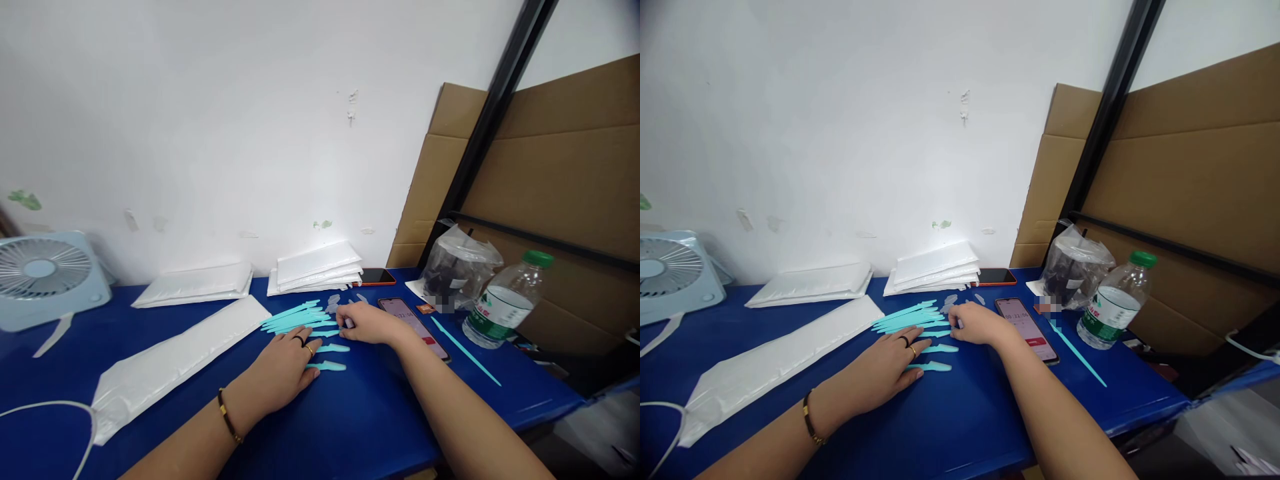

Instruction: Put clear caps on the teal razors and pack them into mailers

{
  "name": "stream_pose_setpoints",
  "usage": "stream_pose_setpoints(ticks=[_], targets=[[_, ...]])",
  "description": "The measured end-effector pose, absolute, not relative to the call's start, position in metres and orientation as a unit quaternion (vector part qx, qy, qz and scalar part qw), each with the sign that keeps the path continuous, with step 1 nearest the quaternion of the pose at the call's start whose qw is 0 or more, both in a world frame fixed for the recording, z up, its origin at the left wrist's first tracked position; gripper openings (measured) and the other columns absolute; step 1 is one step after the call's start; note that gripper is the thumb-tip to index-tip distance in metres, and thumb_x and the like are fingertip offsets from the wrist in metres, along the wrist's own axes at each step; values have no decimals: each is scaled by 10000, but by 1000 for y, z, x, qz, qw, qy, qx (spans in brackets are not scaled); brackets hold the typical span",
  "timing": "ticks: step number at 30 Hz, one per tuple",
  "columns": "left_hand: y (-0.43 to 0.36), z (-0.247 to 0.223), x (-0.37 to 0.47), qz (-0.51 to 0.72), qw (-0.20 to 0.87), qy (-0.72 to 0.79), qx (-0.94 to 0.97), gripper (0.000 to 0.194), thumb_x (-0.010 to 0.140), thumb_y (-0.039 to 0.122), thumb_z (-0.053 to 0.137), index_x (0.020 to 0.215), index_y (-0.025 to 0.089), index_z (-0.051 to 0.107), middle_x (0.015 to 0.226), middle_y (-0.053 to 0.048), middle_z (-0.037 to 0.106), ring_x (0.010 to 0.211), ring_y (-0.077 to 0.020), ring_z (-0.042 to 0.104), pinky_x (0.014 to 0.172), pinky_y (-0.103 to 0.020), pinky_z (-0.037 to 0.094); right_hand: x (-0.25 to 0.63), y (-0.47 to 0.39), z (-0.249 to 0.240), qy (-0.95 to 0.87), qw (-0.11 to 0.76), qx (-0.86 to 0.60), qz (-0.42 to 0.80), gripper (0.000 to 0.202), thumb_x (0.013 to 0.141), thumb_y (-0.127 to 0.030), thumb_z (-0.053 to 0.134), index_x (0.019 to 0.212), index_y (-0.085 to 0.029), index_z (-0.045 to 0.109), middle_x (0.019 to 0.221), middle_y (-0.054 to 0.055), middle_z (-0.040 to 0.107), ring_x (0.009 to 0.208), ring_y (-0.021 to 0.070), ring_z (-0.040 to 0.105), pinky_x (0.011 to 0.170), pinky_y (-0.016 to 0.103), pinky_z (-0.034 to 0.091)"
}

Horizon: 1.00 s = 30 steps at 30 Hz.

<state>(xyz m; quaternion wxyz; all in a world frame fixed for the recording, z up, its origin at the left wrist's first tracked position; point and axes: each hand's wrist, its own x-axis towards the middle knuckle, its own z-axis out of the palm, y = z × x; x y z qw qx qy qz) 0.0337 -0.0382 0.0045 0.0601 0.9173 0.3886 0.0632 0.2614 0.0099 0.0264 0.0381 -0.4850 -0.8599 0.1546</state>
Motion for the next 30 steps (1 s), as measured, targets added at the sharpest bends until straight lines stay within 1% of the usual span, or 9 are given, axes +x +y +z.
stream_pose_setpoints(ticks=[6,13,30], targets=[[-38,4,34,69,61,384,919,438,880,431,381,1274,252,442,1337,-103,428,1234,-289,374,961,-437,355,260,8,29,-860,33,-485,155,157,759,-312,563,860,-192,558,793,27,577,717,154,498,562,219,303],[-38,5,34,62,51,382,921,437,878,413,388,1284,258,430,1334,-100,434,1231,-283,380,956,-439,366,261,9,26,-860,37,-486,150,161,751,-300,564,870,-192,563,823,32,586,743,158,500,566,218,308],[-38,3,34,65,57,386,918,436,873,409,408,1282,260,430,1339,-93,428,1236,-280,376,963,-427,359,262,11,24,-865,39,-479,145,167,757,-321,554,867,-195,560,807,32,579,731,158,495,561,220,302]])
